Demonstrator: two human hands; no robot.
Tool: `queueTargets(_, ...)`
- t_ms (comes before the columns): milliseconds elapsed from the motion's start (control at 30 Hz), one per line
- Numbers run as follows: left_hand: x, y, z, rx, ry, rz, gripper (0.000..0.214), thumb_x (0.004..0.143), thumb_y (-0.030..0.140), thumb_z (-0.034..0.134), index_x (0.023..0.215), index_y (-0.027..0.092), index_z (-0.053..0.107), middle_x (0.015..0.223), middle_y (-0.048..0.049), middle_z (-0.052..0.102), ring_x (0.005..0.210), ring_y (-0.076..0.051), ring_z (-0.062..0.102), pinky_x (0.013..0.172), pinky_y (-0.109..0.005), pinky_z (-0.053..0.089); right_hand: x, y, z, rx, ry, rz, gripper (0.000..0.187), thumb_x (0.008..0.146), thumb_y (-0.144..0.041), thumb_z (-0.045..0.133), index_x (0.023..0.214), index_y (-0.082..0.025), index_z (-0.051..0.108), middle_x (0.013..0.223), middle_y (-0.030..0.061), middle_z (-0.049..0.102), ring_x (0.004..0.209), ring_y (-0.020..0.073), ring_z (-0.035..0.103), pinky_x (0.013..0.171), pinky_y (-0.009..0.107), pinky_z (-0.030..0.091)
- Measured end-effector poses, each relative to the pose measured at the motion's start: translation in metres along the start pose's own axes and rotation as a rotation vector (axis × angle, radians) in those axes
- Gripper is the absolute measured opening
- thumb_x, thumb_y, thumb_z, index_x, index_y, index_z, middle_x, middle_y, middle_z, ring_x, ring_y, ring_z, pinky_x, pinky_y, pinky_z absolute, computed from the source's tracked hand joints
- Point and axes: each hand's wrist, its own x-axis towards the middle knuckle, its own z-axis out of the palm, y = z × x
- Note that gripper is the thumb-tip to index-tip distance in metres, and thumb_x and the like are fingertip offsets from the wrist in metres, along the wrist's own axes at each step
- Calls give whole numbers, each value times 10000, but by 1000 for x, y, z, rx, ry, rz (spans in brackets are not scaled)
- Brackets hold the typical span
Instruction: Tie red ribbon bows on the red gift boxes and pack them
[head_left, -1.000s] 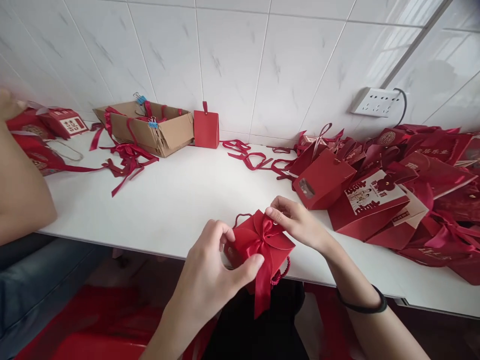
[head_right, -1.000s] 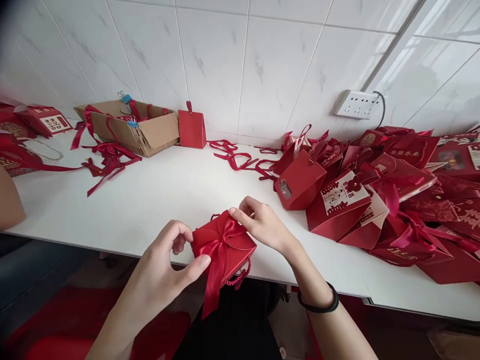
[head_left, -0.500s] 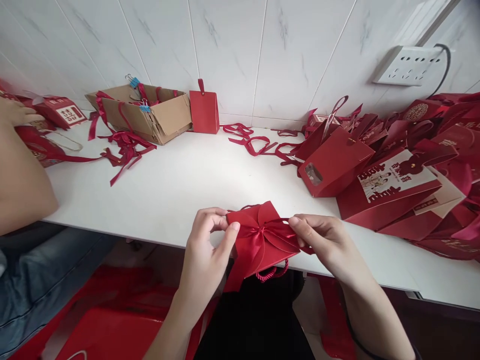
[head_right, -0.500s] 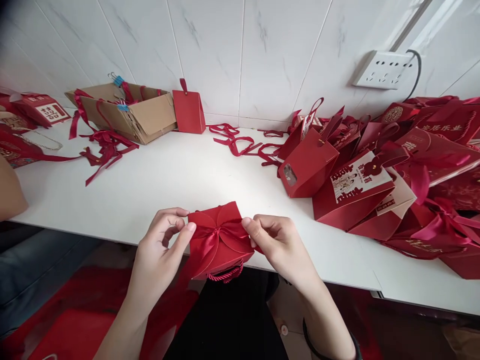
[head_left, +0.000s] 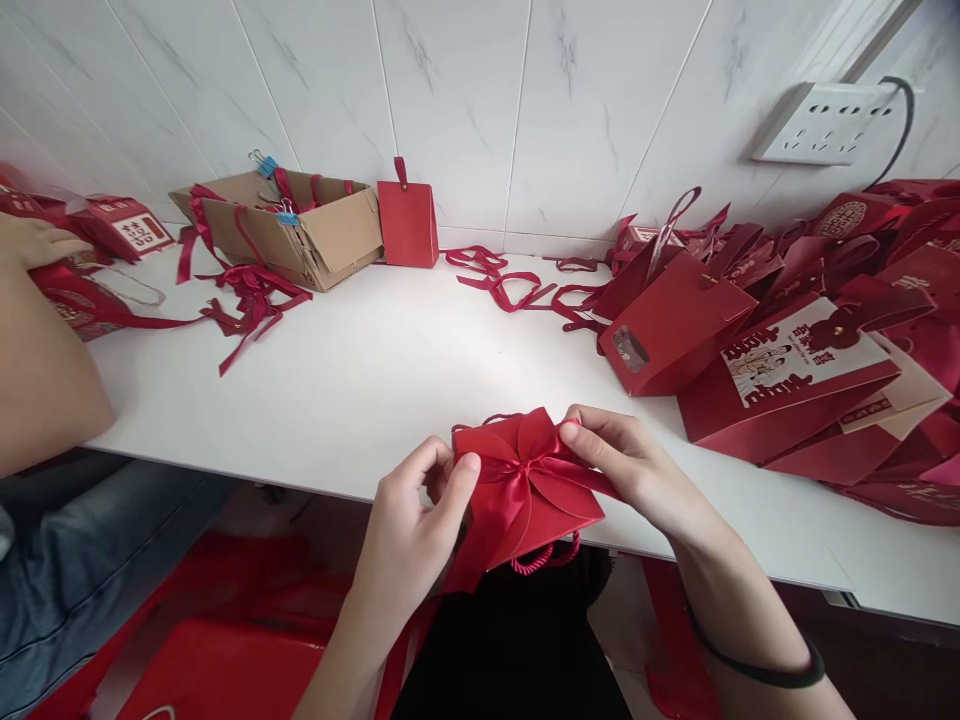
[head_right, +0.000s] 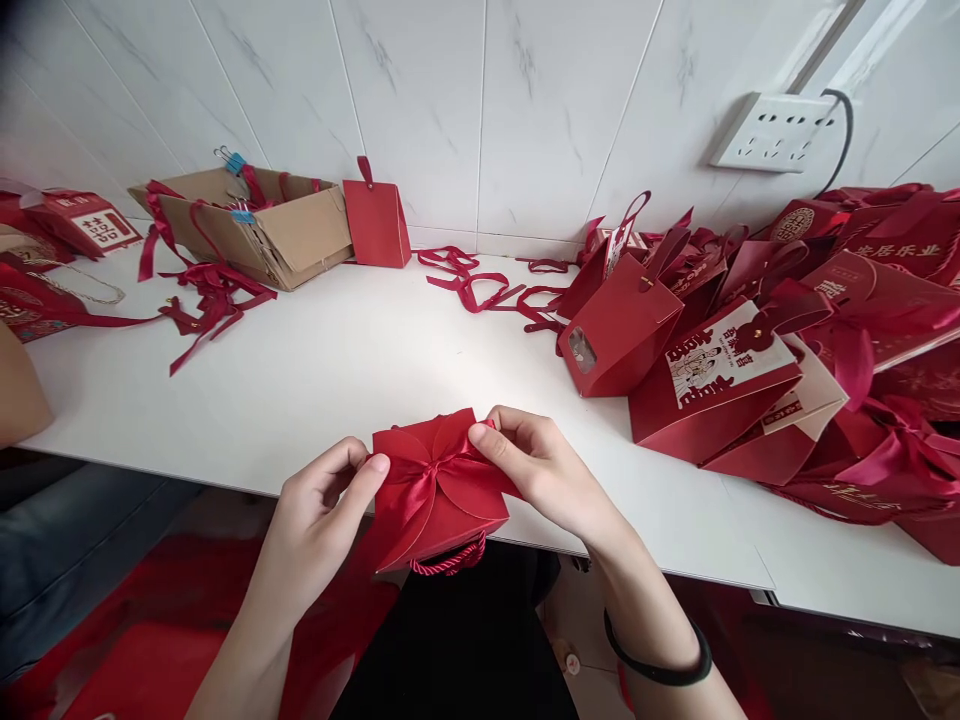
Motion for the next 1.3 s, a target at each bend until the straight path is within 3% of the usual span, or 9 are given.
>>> queueTargets(233,3,-4,9,-102,100,48,366,874,336,452,597,195,258,559,50,211,492,-80,211,430,-200,218,-13,15,4,149,37,19,408,855,-470,558,622,-176,398,555,-60,311,497,60,224,463,221,174)
queueTargets(467,6,4,26,-247,238,-54,356,847,318,452,590,193,241,568,47,207,512,-82,206,449,-201,224,-13,32,9,304,86,-74,403,851,-399,596,592,-169,390,602,-47,314,541,75,243,505,229,201)
queueTargets(733,7,-5,26,-301,195,-27,362,849,349,466,589,198,265,536,55,259,472,-74,243,402,-174,250,-14,44,15,425,110,-115,365,843,-371,608,605,-174,414,631,-37,324,585,96,271,552,237,228)
queueTargets(967,5,-2,29,-322,245,-15,362,857,348,452,594,194,257,552,53,253,488,-73,237,416,-176,253,-13,45,21,586,126,-76,397,781,-371,658,576,-168,385,621,-44,300,520,69,256,488,218,200)
queueTargets(1133,11,-1,24,-371,126,-78,368,827,352,488,582,190,267,550,53,250,493,-69,238,428,-180,244,-13,45,20,583,141,-46,418,760,-405,674,576,-174,377,569,-56,308,488,62,239,467,212,193)
queueTargets(1300,22,-4,9,-390,1,-150,322,776,361,509,562,184,346,532,48,312,485,-69,299,440,-189,268,-16,43,7,357,135,-29,424,763,-493,666,611,-177,428,580,-44,348,526,80,279,503,221,234)
